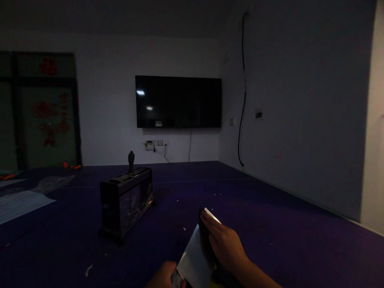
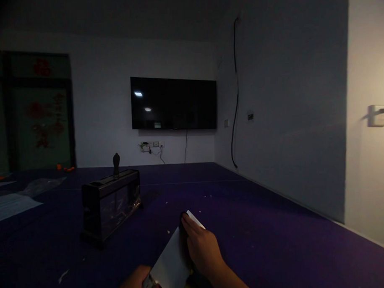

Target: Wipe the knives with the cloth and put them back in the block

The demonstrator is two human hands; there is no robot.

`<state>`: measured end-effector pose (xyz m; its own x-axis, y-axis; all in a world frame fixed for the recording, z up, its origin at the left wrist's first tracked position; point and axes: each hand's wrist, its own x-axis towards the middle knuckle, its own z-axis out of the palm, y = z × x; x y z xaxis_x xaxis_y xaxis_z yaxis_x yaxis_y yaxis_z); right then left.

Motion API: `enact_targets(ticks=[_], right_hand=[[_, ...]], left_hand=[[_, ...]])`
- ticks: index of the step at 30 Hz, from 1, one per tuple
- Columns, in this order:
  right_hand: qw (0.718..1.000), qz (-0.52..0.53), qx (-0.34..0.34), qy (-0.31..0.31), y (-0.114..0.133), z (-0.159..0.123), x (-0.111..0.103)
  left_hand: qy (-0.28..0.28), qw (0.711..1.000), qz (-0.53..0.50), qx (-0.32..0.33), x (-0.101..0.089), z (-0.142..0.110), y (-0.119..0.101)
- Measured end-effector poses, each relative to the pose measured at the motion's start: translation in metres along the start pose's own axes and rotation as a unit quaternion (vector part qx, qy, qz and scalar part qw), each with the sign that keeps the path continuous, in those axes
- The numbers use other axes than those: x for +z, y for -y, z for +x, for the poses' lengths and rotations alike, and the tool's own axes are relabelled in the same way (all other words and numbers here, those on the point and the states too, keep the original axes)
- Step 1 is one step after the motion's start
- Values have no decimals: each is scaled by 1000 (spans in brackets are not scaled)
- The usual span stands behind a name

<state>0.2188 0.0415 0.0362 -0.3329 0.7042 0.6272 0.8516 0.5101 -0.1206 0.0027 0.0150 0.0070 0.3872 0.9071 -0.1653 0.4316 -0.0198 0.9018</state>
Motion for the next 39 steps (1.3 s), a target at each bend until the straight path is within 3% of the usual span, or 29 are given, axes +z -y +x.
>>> enact_targets(ticks=[7, 12, 16, 21, 30, 39], right_hand=[[1000, 2, -24, 15, 6, -1, 0], [999, 2, -36, 16, 6, -2, 1], [999, 10, -42, 13, 7, -2, 3], [998, 28, -50, 34, 10, -3, 3], [995, 54, -71, 44, 10, -3, 3], [990, 63, -111, 65, 15, -2, -2]], left_hand=[[-16, 998, -56, 14, 4, -5, 0], [-13, 997, -70, -15, 6, 2, 2], [-17, 994, -109, -4, 6, 4, 10], [-51, 993, -105, -35, 3, 8, 18], [-43, 981, -187, 12, 3, -9, 3], [-46, 975, -217, 25, 3, -10, 2]])
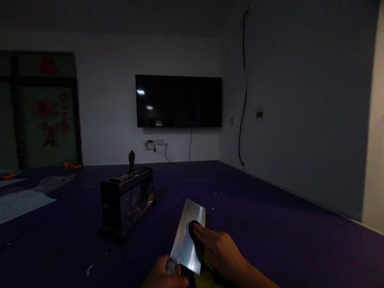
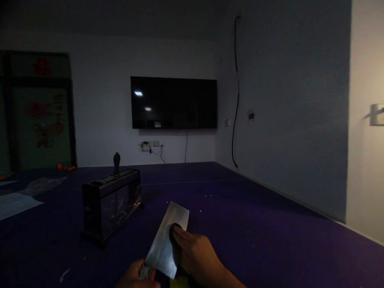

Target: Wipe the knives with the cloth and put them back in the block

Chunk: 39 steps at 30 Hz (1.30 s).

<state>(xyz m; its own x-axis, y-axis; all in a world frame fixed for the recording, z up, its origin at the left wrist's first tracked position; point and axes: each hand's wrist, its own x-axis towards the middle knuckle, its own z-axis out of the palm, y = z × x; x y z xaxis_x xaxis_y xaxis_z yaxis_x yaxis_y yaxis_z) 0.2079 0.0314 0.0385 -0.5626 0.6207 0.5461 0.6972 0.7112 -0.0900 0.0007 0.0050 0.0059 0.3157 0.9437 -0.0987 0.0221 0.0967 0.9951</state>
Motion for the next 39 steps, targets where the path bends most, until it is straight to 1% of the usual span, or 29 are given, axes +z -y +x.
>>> enact_targets(ticks=[4, 7, 12, 15, 18, 20, 23, 25, 27, 29, 31, 33, 34, 35, 37, 39], right_hand=[[999, 5, -29, 31, 7, 0, -7], [996, 14, -58, 61, 12, -1, -11], [992, 16, -91, 82, 19, -1, -15], [990, 8, -103, 100, 23, 0, -15], [990, -1, -112, 84, 23, 0, -13], [992, -6, -109, 64, 21, 0, -10], [996, -23, -75, 36, 13, -1, -2], [998, -47, -42, 18, 6, -2, 4], [997, -67, -25, 1, 0, -4, 8], [996, -74, -45, -1, -3, -6, 8], [994, -78, -81, 4, -3, -8, 6], [991, -82, -110, 6, -1, -9, 5], [990, -81, -117, 9, 1, -10, 4], [990, -75, -118, 14, 2, -9, 4], [991, -55, -115, 37, 4, -8, 5], [992, -39, -99, 65, 4, -6, 5]], left_hand=[[5, 1000, 3, 1, 0, -3, -4], [6, 1000, 0, -7, 0, -2, -3], [-40, 999, -6, 4, 1, 7, 8], [-26, 1000, 5, 4, 1, 6, 7], [-11, 1000, 6, -10, -1, 2, 3], [-13, 1000, 10, -23, -2, 4, 3], [-26, 998, 49, -42, -4, 13, 11], [-47, 995, 73, -40, -4, 18, 19], [-62, 995, 67, -29, -3, 19, 23], [-73, 996, 41, -13, 0, 14, 21], [-87, 996, 23, 5, 2, 7, 9], [-108, 993, 36, 26, 1, 0, -15], [-116, 990, 56, 57, -2, -3, -30], [-129, 985, 85, 74, -6, -6, -48], [-151, 971, 170, 78, -18, -12, -89], [-191, 939, 271, 87, -34, -19, -134]])
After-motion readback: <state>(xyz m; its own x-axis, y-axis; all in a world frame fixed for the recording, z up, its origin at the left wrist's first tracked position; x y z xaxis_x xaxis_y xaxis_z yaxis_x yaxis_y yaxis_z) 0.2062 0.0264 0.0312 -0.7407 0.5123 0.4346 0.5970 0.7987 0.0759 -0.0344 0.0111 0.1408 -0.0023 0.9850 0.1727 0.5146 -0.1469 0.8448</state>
